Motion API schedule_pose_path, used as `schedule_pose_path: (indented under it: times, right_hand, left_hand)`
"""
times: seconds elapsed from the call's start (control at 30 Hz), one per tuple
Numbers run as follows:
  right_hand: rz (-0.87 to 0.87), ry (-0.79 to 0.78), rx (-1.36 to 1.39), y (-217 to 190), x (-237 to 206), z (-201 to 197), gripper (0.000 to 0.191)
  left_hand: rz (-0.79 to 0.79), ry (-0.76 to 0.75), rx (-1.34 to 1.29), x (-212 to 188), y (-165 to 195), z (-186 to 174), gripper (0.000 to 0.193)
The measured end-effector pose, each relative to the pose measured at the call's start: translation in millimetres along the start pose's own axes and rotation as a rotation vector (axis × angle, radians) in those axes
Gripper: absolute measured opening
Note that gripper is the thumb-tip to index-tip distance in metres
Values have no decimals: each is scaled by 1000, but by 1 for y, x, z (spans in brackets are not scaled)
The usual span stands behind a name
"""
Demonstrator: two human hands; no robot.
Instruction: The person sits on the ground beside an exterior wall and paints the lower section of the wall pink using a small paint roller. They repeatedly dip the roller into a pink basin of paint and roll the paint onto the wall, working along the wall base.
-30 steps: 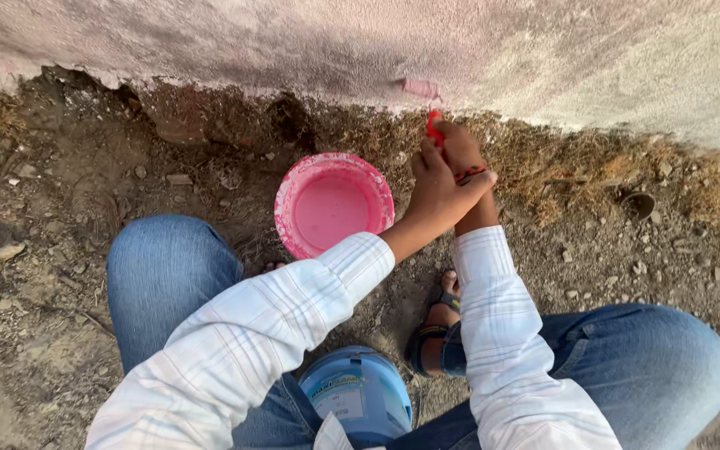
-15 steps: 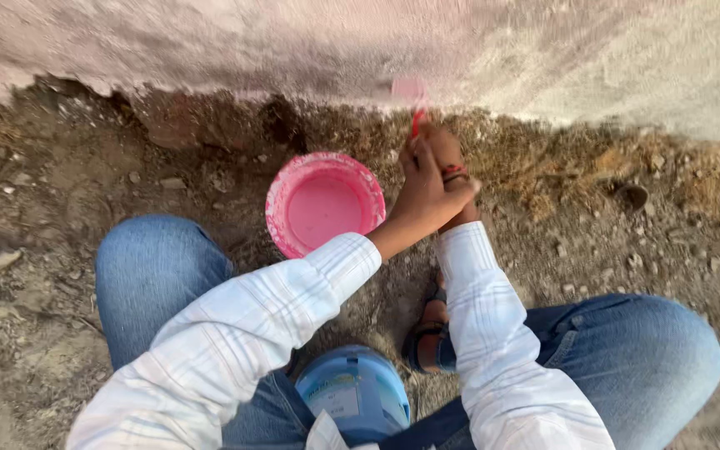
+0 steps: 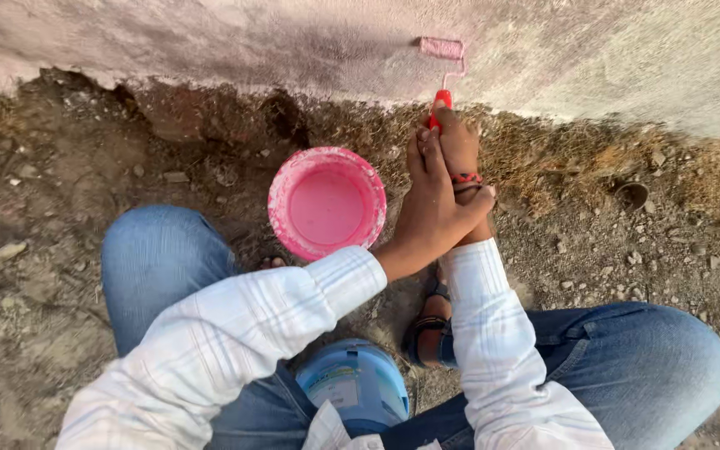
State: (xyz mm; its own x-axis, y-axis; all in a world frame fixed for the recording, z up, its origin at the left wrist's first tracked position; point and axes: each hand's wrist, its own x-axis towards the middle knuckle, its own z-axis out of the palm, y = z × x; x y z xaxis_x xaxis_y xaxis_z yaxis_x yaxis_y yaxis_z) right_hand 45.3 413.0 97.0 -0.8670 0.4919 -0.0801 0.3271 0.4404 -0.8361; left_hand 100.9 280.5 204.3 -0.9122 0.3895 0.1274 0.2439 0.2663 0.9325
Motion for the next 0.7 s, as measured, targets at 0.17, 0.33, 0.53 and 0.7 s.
schedule_pose_path:
  times: [0.17,0.33,0.53,0.7]
  right_hand:
    - [-73,-11,-52,1,-9,-5,31]
    - [-163,-3,-147,-6,-4,-8,31]
    - [110,-8,250,14,9,6,36]
    - [-11,19,-86,56,27,24,32]
  left_hand:
    - [-35,-50,38,-4,-3,3,116]
    - [-205,-208,6,2,6,-3,115]
    - [-82,-120,24,-3,-2,3,112]
    - [-204,-249,40,5,-23,6,113]
